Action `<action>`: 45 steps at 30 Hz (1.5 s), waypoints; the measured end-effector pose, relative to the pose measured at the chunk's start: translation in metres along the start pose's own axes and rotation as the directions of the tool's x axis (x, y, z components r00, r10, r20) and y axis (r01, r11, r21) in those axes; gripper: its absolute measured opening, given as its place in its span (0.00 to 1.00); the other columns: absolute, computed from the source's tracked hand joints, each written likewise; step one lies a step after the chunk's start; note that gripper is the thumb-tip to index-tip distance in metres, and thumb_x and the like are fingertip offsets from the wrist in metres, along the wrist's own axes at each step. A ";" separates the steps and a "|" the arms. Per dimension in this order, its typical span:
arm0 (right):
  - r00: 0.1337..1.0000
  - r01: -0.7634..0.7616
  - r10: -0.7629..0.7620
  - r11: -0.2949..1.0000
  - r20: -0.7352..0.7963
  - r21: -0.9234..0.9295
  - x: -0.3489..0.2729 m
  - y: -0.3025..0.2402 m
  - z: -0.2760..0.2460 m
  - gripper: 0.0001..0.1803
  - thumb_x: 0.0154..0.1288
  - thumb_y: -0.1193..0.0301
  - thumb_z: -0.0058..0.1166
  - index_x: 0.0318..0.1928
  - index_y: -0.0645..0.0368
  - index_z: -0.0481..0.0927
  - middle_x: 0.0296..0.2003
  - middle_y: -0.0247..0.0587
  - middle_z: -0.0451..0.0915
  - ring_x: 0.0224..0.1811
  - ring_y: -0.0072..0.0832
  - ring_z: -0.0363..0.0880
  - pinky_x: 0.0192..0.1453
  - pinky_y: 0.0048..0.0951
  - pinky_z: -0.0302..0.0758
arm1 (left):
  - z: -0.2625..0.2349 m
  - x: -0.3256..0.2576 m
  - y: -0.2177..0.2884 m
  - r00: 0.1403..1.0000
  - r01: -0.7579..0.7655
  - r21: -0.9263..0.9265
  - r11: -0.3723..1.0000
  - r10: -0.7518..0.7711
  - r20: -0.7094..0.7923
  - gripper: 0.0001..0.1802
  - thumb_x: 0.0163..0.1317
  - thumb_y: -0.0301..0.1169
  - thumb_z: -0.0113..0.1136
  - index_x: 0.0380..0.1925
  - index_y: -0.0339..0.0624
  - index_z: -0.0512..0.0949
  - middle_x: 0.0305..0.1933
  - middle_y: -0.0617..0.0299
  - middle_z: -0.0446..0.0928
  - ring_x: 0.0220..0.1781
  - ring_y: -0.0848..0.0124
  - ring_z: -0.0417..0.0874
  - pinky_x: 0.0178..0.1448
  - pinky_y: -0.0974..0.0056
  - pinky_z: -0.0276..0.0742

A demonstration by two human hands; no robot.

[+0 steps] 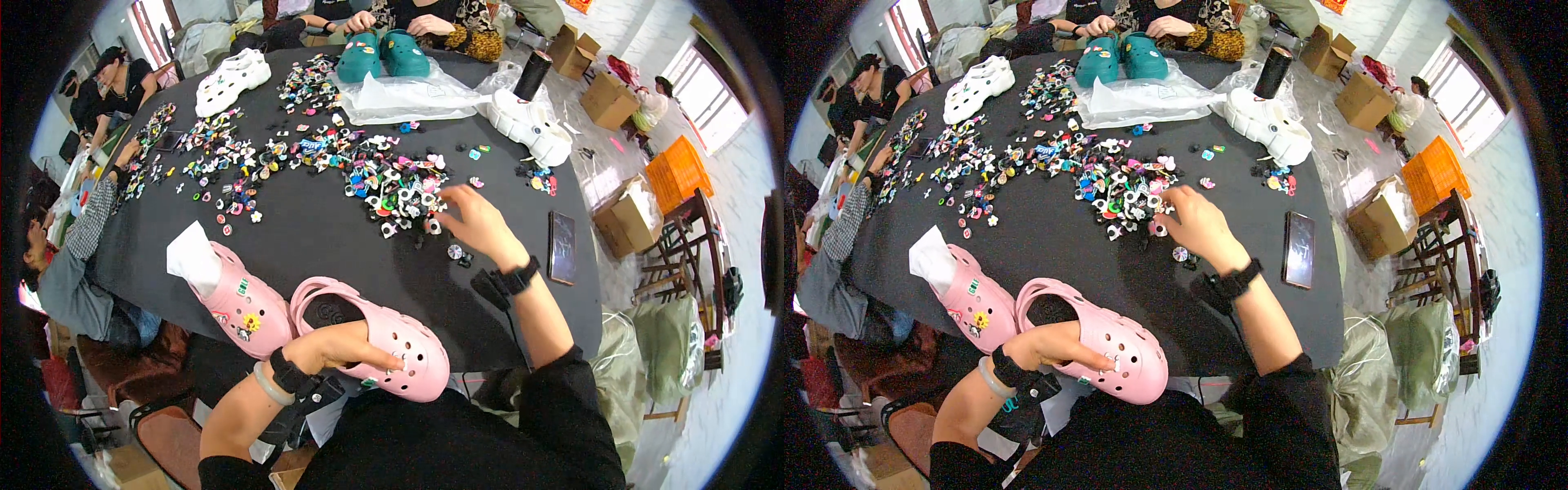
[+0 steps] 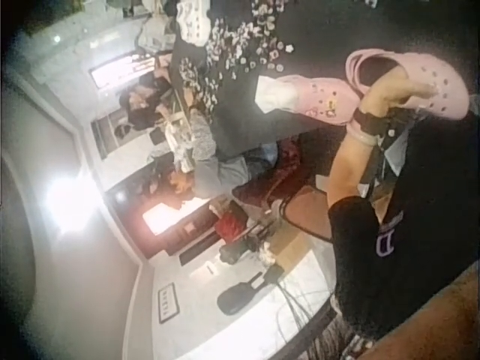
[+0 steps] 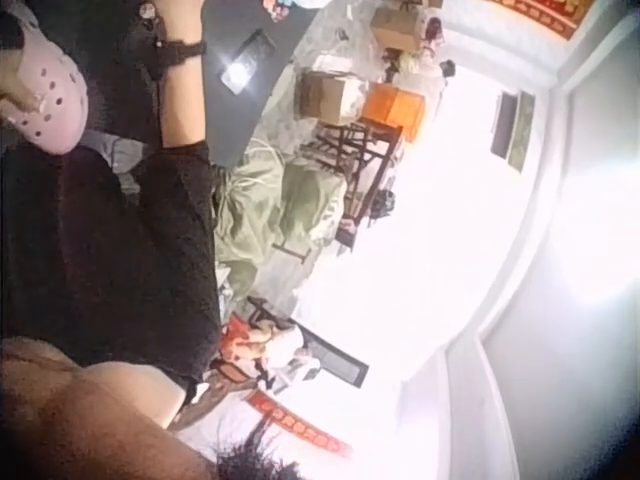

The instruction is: Attach decorative charms to the holes of rubber clogs.

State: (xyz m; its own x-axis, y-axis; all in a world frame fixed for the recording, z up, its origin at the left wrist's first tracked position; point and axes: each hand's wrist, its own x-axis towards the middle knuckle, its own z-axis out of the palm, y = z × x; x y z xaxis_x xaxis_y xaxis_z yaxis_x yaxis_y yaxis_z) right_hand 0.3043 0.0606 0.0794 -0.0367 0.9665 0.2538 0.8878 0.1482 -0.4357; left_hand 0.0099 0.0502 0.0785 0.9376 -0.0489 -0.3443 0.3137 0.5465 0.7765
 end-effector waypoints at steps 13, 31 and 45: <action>0.986 0.167 -0.162 0.967 0.043 -0.195 0.014 -0.038 0.076 0.26 0.53 0.71 0.62 0.55 0.42 0.77 0.56 0.37 0.73 0.55 0.42 0.70 0.58 0.41 0.72 | -0.002 0.000 0.001 0.995 0.091 0.036 0.995 -0.089 -0.038 0.27 0.58 0.29 0.66 0.58 0.36 0.71 0.53 0.59 0.79 0.52 0.72 0.78 0.57 0.65 0.75; 0.990 0.001 0.026 0.981 0.137 -0.194 0.083 0.015 0.045 0.21 0.59 0.67 0.54 0.55 0.48 0.77 0.50 0.39 0.79 0.57 0.41 0.73 0.60 0.45 0.70 | -0.006 0.000 0.002 0.992 0.123 0.001 0.992 -0.123 -0.006 0.27 0.60 0.29 0.65 0.59 0.34 0.71 0.55 0.59 0.77 0.55 0.70 0.77 0.61 0.64 0.71; 0.886 0.311 -0.345 0.938 0.310 0.154 0.059 -0.003 0.044 0.17 0.48 0.79 0.57 0.40 0.49 0.84 0.44 0.34 0.80 0.51 0.38 0.74 0.59 0.36 0.68 | -0.008 0.000 -0.002 0.990 0.141 -0.014 0.990 -0.141 0.010 0.26 0.60 0.31 0.65 0.58 0.36 0.72 0.54 0.61 0.78 0.53 0.74 0.77 0.57 0.67 0.74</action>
State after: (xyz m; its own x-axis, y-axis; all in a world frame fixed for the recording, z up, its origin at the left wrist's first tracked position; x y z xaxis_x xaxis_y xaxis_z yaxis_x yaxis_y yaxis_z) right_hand 0.2797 0.1266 0.0578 -0.4812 0.8700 0.1075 0.7503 0.4722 -0.4627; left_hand 0.0077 0.0555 0.0728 0.8853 -0.1336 -0.4453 0.4407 0.5461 0.7124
